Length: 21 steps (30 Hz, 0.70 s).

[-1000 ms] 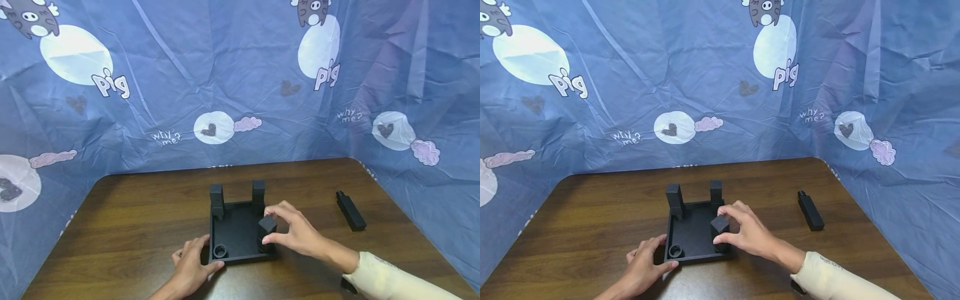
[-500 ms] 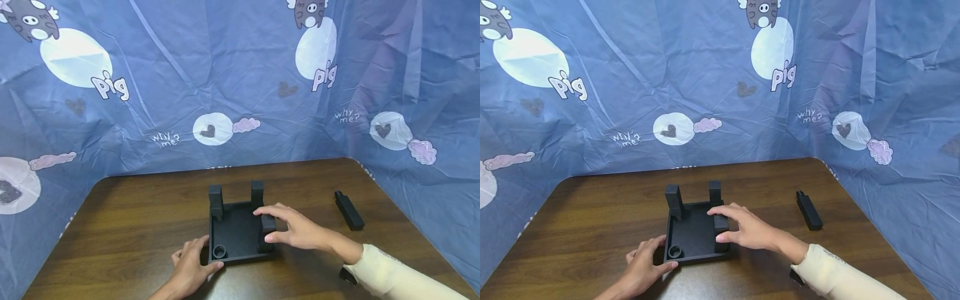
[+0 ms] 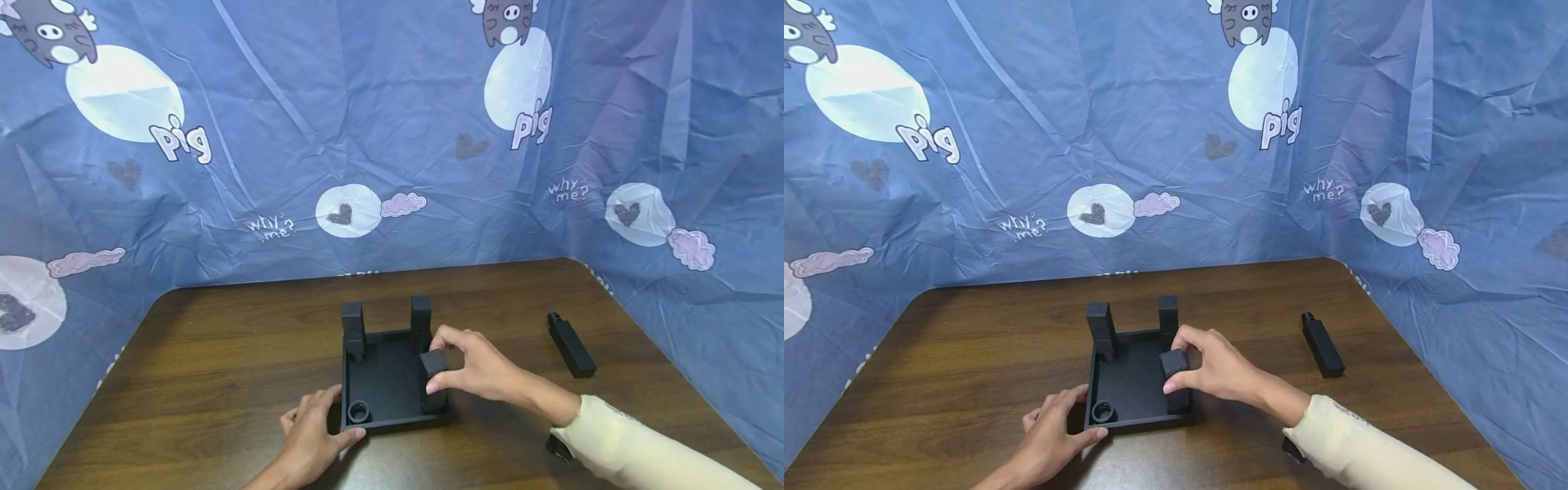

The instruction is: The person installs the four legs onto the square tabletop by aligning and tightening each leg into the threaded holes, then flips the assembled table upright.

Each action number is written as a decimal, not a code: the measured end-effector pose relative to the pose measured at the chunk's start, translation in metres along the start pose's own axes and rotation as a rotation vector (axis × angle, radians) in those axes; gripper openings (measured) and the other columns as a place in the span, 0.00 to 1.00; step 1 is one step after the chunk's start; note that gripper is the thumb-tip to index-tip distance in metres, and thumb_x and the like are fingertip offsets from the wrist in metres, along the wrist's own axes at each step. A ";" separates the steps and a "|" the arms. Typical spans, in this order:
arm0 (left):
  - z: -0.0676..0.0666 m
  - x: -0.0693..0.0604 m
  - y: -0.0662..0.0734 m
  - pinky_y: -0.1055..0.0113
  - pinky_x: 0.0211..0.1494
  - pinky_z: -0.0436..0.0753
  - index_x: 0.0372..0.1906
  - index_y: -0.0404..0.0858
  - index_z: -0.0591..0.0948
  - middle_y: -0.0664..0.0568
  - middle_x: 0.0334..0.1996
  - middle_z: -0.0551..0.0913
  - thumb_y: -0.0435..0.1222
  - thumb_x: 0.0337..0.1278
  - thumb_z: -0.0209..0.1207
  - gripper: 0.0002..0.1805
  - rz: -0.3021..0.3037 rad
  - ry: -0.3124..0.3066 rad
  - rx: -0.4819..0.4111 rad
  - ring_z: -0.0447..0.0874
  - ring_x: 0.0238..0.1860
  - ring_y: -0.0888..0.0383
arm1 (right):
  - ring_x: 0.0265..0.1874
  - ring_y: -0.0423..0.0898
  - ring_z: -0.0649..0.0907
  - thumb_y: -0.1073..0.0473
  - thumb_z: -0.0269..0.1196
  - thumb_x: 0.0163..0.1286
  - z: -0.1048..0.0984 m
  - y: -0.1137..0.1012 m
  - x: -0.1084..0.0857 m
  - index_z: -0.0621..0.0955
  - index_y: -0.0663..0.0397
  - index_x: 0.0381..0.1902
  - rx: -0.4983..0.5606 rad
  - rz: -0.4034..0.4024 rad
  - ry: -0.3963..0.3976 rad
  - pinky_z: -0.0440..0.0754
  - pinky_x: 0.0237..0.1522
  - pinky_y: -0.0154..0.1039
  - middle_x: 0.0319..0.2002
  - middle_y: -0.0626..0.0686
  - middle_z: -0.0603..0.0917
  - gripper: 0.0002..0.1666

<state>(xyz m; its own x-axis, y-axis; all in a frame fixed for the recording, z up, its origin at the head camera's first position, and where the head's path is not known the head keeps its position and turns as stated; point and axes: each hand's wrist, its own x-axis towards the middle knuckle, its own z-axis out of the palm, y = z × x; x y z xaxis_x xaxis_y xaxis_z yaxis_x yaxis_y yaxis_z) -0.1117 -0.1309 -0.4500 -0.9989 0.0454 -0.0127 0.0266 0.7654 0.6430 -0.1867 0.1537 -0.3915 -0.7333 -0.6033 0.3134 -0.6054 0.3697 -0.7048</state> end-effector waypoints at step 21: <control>0.000 0.000 -0.001 0.38 0.56 0.53 0.62 0.32 0.73 0.49 0.49 0.80 0.47 0.41 0.75 0.42 0.000 -0.007 -0.010 0.71 0.54 0.47 | 0.57 0.45 0.75 0.63 0.73 0.53 -0.024 -0.003 0.005 0.82 0.43 0.54 0.169 0.098 -0.279 0.68 0.60 0.54 0.52 0.42 0.81 0.28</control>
<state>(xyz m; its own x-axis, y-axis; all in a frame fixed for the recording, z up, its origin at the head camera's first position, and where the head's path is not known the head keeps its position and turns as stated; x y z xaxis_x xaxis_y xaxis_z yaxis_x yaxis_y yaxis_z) -0.1117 -0.1316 -0.4507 -0.9986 0.0499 -0.0186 0.0258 0.7587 0.6509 -0.1957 0.1667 -0.3725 -0.6581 -0.7498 0.0691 -0.4596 0.3272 -0.8257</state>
